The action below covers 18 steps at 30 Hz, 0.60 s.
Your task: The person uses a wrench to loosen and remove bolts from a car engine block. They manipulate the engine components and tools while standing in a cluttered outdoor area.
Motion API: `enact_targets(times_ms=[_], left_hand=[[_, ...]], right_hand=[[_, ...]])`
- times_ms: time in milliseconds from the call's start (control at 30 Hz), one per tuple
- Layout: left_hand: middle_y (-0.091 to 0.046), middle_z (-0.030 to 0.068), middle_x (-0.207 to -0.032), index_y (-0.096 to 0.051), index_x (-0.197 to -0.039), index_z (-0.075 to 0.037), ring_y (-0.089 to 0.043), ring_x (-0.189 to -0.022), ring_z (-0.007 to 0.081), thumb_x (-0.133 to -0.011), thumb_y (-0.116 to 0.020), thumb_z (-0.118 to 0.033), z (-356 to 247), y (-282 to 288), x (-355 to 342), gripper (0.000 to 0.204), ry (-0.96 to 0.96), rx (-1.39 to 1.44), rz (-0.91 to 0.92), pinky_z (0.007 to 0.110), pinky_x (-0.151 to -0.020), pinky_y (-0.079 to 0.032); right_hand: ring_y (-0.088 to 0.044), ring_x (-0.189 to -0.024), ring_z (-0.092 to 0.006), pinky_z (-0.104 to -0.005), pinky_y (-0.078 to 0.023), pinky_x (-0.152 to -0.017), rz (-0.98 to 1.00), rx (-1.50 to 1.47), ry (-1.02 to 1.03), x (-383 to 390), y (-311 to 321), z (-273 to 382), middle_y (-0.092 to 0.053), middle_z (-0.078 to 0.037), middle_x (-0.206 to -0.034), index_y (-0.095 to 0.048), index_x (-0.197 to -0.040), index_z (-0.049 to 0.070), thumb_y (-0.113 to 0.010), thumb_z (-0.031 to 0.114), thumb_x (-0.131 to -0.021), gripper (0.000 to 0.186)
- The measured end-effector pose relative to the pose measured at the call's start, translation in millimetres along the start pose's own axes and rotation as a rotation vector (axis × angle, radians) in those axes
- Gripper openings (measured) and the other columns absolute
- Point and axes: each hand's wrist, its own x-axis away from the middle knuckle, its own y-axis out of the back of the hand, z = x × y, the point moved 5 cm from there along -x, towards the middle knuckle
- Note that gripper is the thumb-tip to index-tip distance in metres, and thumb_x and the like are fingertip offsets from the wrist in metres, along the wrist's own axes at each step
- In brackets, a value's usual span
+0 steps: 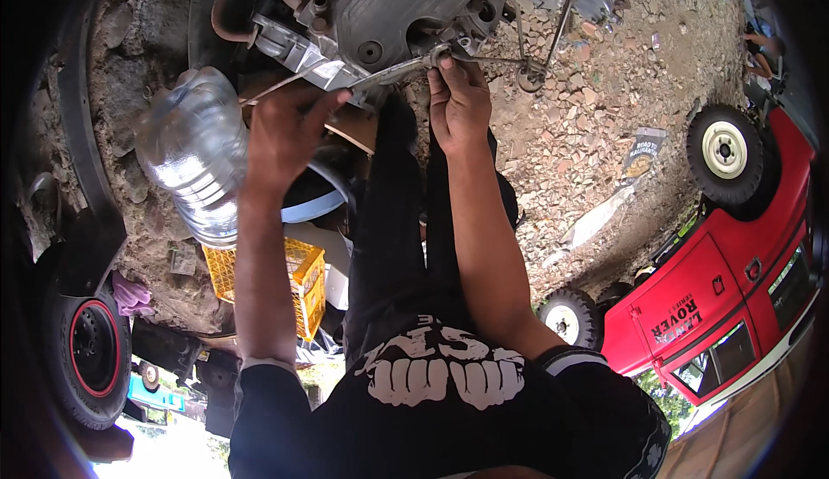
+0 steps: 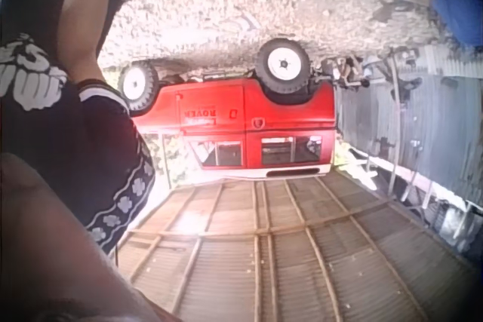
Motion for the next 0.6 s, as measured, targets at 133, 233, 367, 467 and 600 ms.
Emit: enact_targets(times_ms=[133, 233, 367, 467, 600], left_hand=[[-0.063, 0.0145, -0.061, -0.074, -0.083, 0.000, -0.059, -0.055, 0.0278, -0.090, -0.071, -0.035, -6, -15, 18, 0.035, 0.049, 0.064, -0.100, 0.037, -0.058, -0.046], [-0.065, 0.0186, -0.064, -0.075, -0.085, -0.001, -0.064, -0.059, 0.0365, -0.090, -0.071, -0.034, -23, -7, 18, 0.034, 0.063, 0.026, -0.120, 0.039, -0.060, -0.049], [-0.064, 0.0181, -0.064, -0.073, -0.082, 0.000, -0.064, -0.061, 0.0377, -0.092, -0.069, -0.037, -13, -11, 13, 0.038, 0.046, 0.010, -0.111, 0.041, -0.061, -0.049], [-0.061, 0.0139, -0.061, -0.071, -0.087, 0.001, -0.057, -0.056, 0.0251, -0.095, -0.065, -0.040, 10, -39, 22, 0.043, 0.082, 0.074, -0.056, 0.037, -0.061, -0.046], [-0.059, 0.0167, -0.059, -0.070, -0.085, -0.001, -0.060, -0.054, 0.0339, -0.097, -0.062, -0.038, 7, -60, 34, 0.040, 0.083, 0.153, -0.177, 0.042, -0.057, -0.046]], right_hand=[[-0.067, -0.095, -0.0144, -0.0291, -0.058, -0.087, 0.022, 0.031, -0.036, -5, 7, 2, -0.069, -0.005, -0.103, -0.066, -0.108, 0.005, -0.071, 0.000, -0.089, 0.021], [-0.067, -0.097, -0.0155, -0.0293, -0.058, -0.089, 0.075, 0.031, -0.063, -7, 10, 5, -0.069, -0.006, -0.104, -0.066, -0.109, 0.004, -0.068, 0.000, -0.090, 0.020], [-0.067, -0.099, -0.0146, -0.0275, -0.058, -0.090, 0.083, -0.016, -0.056, -5, 4, 1, -0.070, -0.004, -0.105, -0.065, -0.111, 0.004, -0.067, 0.002, -0.092, 0.019], [-0.066, -0.098, -0.0128, -0.0285, -0.056, -0.091, 0.052, -0.022, -0.063, -1, 2, 1, -0.070, -0.002, -0.103, -0.065, -0.110, 0.006, -0.067, 0.002, -0.092, 0.019], [-0.064, -0.097, -0.0114, -0.0294, -0.052, -0.091, 0.014, -0.015, -0.058, -2, 7, 2, -0.069, 0.000, -0.101, -0.064, -0.111, 0.009, -0.068, 0.002, -0.091, 0.021]])
